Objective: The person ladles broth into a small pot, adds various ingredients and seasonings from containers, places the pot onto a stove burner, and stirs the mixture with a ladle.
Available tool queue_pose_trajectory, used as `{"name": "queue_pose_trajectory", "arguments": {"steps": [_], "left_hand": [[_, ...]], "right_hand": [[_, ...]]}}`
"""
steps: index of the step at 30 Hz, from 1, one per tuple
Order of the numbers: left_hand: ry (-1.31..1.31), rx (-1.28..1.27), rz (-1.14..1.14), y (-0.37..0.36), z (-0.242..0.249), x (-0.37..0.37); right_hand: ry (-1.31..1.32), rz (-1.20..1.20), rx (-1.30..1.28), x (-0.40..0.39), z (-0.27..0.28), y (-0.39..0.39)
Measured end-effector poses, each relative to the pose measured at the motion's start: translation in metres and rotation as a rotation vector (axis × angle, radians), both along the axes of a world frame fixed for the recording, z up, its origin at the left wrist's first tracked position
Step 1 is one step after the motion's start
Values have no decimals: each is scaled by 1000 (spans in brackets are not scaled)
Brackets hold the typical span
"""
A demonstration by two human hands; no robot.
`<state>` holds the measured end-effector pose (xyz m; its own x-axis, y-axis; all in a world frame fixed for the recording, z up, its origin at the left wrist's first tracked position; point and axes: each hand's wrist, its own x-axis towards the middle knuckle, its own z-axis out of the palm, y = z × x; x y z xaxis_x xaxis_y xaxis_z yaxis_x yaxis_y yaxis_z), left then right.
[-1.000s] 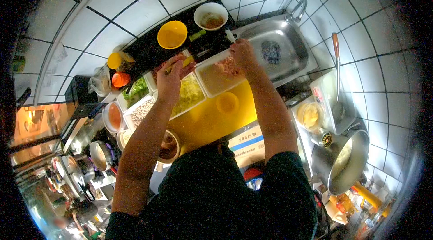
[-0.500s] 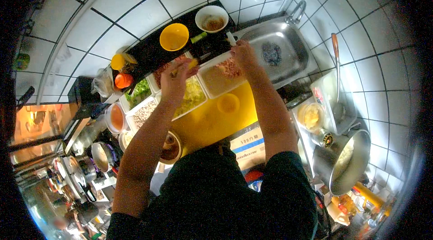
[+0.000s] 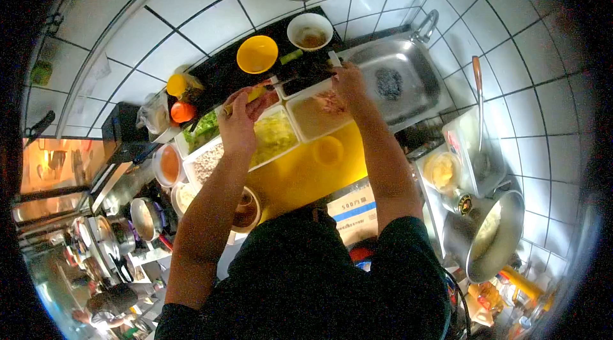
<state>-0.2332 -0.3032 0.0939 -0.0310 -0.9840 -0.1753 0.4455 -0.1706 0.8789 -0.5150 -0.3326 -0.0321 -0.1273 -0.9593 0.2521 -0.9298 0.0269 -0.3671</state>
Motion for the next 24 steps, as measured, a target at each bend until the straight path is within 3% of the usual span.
{"name": "queue_pose_trajectory", "arguments": {"steps": [9, 12, 15, 24], "left_hand": [[37, 14, 53, 27, 19, 19], [20, 5, 60, 31, 20, 20], [9, 11, 67, 36, 15, 19], [16, 5, 113, 45, 6, 26]], "right_hand": [[-200, -87, 59, 31, 13, 7], [-241, -4, 140, 53, 27, 3], [-192, 54, -132, 68, 13, -9], [-186, -95, -128, 52, -15, -32]]}}
